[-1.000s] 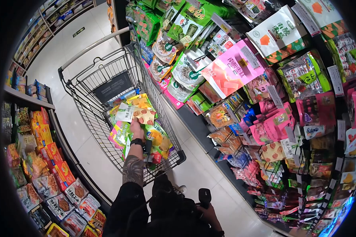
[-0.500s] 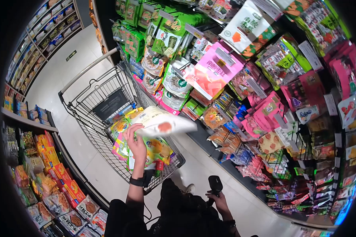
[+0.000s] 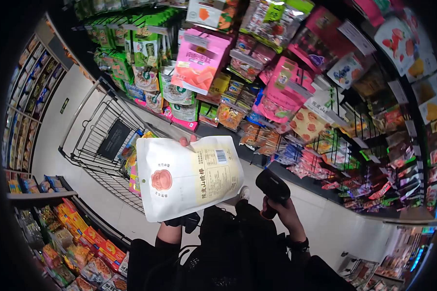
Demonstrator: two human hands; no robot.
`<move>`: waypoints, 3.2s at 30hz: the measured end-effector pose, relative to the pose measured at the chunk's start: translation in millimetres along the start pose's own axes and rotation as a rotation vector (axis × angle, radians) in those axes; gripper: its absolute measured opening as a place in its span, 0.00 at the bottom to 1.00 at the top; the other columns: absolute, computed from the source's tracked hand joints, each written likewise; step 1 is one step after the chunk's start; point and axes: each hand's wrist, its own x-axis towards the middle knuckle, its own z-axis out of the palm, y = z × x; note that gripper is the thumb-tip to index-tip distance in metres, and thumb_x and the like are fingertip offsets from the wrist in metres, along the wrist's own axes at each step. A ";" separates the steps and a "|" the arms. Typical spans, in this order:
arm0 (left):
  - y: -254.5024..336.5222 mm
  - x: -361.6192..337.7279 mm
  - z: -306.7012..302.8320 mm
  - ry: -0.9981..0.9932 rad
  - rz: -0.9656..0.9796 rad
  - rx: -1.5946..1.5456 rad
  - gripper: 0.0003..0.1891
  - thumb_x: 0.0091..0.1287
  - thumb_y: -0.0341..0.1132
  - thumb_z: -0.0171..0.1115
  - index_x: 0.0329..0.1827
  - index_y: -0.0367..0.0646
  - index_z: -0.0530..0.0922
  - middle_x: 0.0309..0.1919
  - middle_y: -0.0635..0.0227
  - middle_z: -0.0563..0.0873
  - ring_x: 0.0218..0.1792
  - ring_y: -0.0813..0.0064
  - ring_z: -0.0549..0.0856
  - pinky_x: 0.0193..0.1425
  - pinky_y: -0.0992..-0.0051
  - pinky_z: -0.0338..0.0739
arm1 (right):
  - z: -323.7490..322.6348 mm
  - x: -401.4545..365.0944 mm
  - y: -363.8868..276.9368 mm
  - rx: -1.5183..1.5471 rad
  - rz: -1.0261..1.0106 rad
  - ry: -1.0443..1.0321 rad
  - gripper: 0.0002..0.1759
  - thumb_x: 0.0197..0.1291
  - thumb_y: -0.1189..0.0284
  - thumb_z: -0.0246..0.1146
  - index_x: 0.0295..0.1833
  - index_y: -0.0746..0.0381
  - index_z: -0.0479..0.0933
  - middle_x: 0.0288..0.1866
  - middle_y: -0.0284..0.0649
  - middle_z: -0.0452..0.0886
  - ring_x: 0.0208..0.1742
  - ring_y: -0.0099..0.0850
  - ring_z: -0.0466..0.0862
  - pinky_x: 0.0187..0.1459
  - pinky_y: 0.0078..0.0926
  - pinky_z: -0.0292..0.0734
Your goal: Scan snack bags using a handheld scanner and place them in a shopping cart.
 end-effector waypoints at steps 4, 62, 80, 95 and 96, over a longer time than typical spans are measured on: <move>-36.5 -6.2 43.5 -0.057 -0.108 -0.001 0.15 0.60 0.41 0.54 0.47 0.45 0.70 0.51 0.58 0.74 0.58 0.62 0.70 0.67 0.63 0.60 | -40.6 -20.5 -29.8 -0.146 -0.084 -0.203 0.10 0.59 0.76 0.64 0.46 0.65 0.77 0.34 0.35 0.81 0.35 0.21 0.80 0.39 0.22 0.75; -229.7 95.7 194.6 -0.365 -0.482 -0.475 0.26 0.67 0.61 0.47 0.61 0.57 0.69 0.46 0.62 0.67 0.60 0.53 0.62 0.67 0.49 0.56 | -230.3 -45.3 -145.5 -0.774 -0.331 -0.006 0.20 0.35 0.78 0.70 0.40 0.68 0.79 0.30 0.48 0.81 0.32 0.47 0.82 0.35 0.32 0.77; -227.7 102.7 157.7 -0.251 -0.494 -0.319 0.21 0.68 0.51 0.49 0.57 0.49 0.71 0.42 0.62 0.71 0.59 0.56 0.67 0.68 0.52 0.59 | -211.6 -20.5 -128.8 -0.711 -0.337 0.072 0.20 0.35 0.77 0.70 0.41 0.69 0.79 0.29 0.48 0.82 0.31 0.45 0.83 0.36 0.30 0.78; -251.0 139.9 163.9 -0.242 -0.085 1.454 0.10 0.72 0.32 0.53 0.36 0.33 0.76 0.31 0.58 0.79 0.34 0.65 0.79 0.50 0.69 0.72 | -289.4 20.3 -74.0 -0.100 -0.430 0.080 0.38 0.44 0.75 0.74 0.64 0.68 0.70 0.67 0.43 0.72 0.64 0.31 0.74 0.64 0.30 0.66; -254.5 139.2 162.8 -0.261 -0.063 1.449 0.11 0.72 0.33 0.53 0.36 0.33 0.75 0.30 0.60 0.77 0.32 0.68 0.76 0.45 0.72 0.69 | -293.4 24.9 -70.5 -0.079 -0.484 0.074 0.38 0.43 0.75 0.74 0.64 0.67 0.70 0.68 0.43 0.70 0.65 0.33 0.73 0.65 0.31 0.66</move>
